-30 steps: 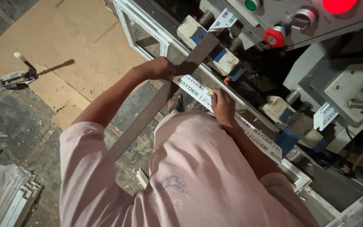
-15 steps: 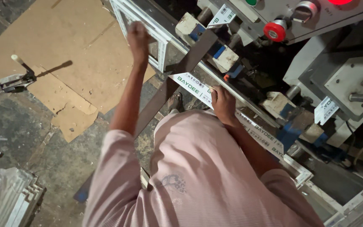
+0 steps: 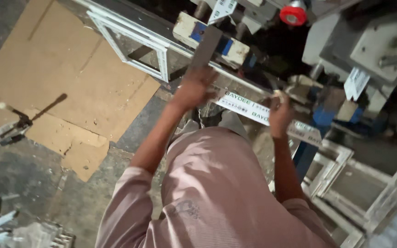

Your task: The person positions a white PVC window profile against the fence of a saw machine and cuts it, repeating the cut on additional profiles. They then carry a cut profile across the workshop to a work table and hold it against a laid-out window frame, aligning it with the frame pieces.

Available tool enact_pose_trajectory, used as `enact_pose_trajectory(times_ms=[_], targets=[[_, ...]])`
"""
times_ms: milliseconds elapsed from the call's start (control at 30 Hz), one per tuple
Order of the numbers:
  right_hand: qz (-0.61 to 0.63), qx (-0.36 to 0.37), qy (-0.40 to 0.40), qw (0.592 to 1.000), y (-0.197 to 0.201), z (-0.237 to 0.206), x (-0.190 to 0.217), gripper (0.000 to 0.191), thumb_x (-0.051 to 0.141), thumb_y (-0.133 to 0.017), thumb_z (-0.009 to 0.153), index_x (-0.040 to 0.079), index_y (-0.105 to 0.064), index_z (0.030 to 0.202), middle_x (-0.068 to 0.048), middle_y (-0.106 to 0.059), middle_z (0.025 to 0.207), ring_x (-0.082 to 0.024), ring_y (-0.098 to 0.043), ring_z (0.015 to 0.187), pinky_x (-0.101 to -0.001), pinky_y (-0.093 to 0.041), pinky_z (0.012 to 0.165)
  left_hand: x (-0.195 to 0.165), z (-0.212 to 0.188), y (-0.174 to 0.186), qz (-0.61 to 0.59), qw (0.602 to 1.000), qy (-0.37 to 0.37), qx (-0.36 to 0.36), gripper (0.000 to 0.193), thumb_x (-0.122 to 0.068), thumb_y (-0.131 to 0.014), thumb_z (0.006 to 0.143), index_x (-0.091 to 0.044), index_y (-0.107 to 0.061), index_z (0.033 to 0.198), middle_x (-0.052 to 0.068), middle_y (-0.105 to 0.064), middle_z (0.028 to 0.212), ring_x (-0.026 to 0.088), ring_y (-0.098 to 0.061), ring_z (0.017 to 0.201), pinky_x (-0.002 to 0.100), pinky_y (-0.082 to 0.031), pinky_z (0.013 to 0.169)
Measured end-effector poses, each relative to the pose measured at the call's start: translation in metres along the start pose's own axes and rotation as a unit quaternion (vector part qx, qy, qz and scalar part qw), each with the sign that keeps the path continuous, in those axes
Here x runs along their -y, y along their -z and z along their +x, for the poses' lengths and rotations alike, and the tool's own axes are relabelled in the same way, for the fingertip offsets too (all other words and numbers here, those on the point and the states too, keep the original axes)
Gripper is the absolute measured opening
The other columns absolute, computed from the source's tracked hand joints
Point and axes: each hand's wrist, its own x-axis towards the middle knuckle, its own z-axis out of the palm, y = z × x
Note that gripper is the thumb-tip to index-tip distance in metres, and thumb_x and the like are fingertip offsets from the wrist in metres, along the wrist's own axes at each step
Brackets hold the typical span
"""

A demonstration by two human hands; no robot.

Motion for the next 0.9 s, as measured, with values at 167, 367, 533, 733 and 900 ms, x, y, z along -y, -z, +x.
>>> enact_pose_trajectory(times_ms=[167,367,533,733,900], targets=[[-0.098,-0.049,-0.026,0.994,0.045,-0.019,-0.033,0.023,0.028,-0.059,0.114,0.009,-0.069,0.12,-0.02,-0.072,0.095,-0.044,-0.068,0.083,-0.052,-0.053,0.072,-0.036,0.066,-0.055,0.044,0.928,-0.033,0.37,0.062,-0.058,-0.067,0.093,0.0,-0.07,0.114,0.022,-0.071,0.119,0.04,-0.066,0.114,0.053,-0.05,0.099],[0.057,-0.28,-0.093,0.954,0.099,-0.066,-0.052,0.02,0.021,-0.057,0.116,0.003,-0.065,0.114,-0.012,-0.071,0.096,-0.029,-0.065,0.081,-0.0419,-0.052,0.074,-0.034,0.028,-0.07,0.05,0.974,-0.158,0.154,0.027,-0.022,-0.072,0.086,-0.006,-0.068,0.108,0.016,-0.069,0.119,0.035,-0.066,0.115,0.05,-0.05,0.101],[0.259,-0.347,-0.37,0.822,0.11,-0.11,-0.1,0.02,0.023,-0.06,0.109,0.004,-0.063,0.104,0.0,-0.056,0.073,-0.01,-0.048,0.062,-0.0309,-0.041,0.055,-0.042,-0.029,-0.098,0.184,0.966,-0.174,-0.043,0.016,-0.014,-0.066,0.091,-0.008,-0.063,0.106,0.017,-0.062,0.14,0.037,-0.058,0.131,0.056,-0.041,0.116],[0.431,-0.31,-0.365,0.765,0.11,-0.144,-0.147,0.019,0.024,-0.062,0.105,0.004,-0.059,0.106,-0.003,-0.058,0.074,-0.01,-0.051,0.063,-0.0297,-0.043,0.055,-0.09,-0.047,-0.152,0.234,0.957,-0.152,-0.076,0.017,-0.016,-0.067,0.094,-0.002,-0.06,0.099,0.026,-0.057,0.145,0.045,-0.054,0.135,0.063,-0.04,0.115],[0.385,-0.224,-0.281,0.85,0.131,-0.144,-0.185,0.028,0.029,-0.058,0.11,0.001,-0.06,0.108,-0.01,-0.073,0.091,-0.016,-0.069,0.076,-0.0303,-0.058,0.073,-0.148,-0.043,-0.162,0.243,0.96,-0.109,-0.089,0.027,-0.028,-0.075,0.095,-0.005,-0.062,0.102,0.027,-0.057,0.142,0.046,-0.053,0.131,0.065,-0.039,0.106]])
